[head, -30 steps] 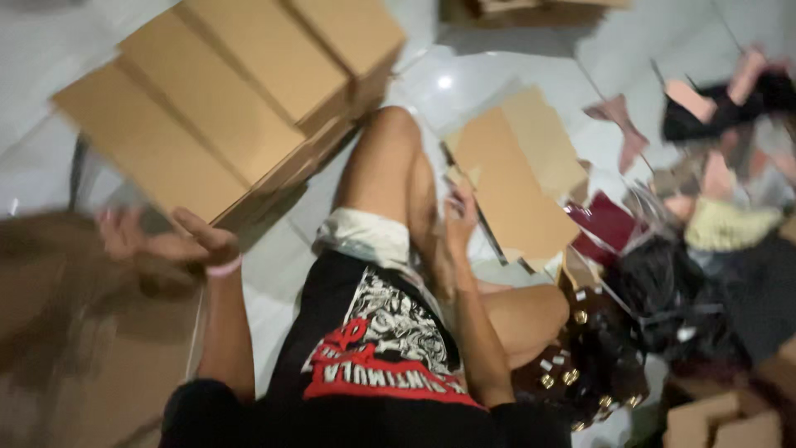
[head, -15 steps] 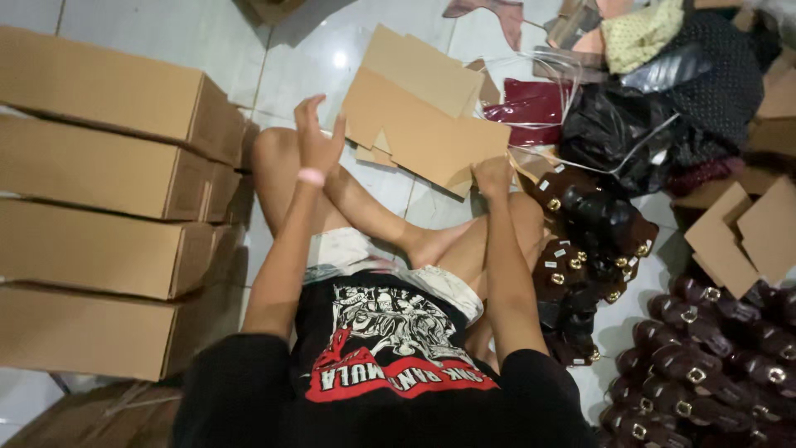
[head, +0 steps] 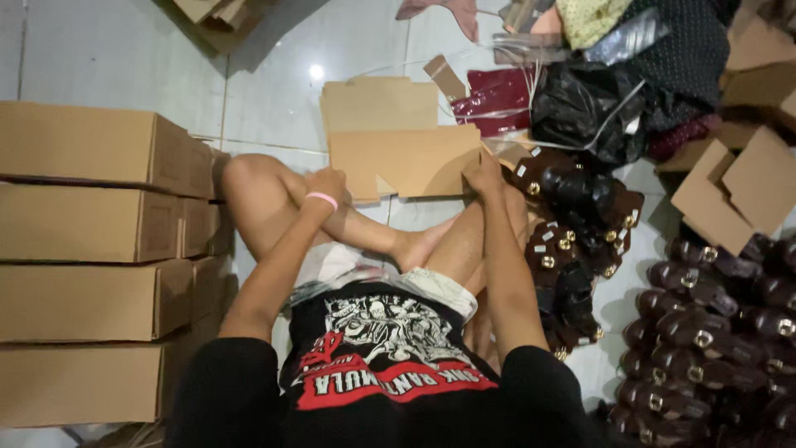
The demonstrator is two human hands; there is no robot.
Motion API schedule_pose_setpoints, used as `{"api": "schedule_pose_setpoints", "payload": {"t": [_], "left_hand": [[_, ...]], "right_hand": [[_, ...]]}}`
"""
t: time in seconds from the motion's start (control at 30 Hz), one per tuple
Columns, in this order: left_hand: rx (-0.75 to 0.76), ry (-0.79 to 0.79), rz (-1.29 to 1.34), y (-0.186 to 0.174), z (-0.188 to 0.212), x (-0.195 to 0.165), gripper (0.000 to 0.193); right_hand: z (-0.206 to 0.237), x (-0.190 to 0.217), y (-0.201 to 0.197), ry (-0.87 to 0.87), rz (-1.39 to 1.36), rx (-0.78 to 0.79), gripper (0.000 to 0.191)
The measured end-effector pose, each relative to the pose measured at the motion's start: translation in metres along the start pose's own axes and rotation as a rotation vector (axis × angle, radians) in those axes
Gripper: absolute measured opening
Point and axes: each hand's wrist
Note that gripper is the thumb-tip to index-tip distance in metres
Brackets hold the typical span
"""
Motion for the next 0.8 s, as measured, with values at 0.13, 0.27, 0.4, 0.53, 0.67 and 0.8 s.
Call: {"api": "schedule_pose_setpoints", "payload": {"t": [0.13,0.27,0.4,0.53,0.67,0.8], "left_hand": [[-0.413,0.319,-0.063,-0.002,-0.01,-0.004,0.042],[-0.534,0.819,-0.242,-0.006,-0.026,-0.008,0.029],[-0.583,0.912,-0.304,-0.013,-0.033,0.002,0.046],[-0.817,0.905,-0.074,-0.039,-0.01,-0.002,0.037],[-0.948,0.804,0.418,-0.069,0.023,-0.001,0.056],[-0.818,0.242,1.026,-0.07,0.021,0.012,0.064]], "right_hand": [[0.023,-0.007,0.021,-0.244,0.111,-0.245,0.059],[0.062,-0.009,0.047,-0.29,0.047,0.038,0.067],[0.098,0.0,0.069,-0.017,0.062,0.408,0.039],[0.1,0.014,0.066,-0.509,0.321,0.252,0.063],[0.073,0.014,0.025,-0.113,0.729,0.313,0.029],[0.054,0.013,0.0,-0.434,0.39,0.042,0.046]]}}
Point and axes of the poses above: each hand's wrist, its own z-axis away from the middle knuckle, its own y-axis out of the palm, x = y × z, and after that the axes turned 15 degrees about -z, right-handed
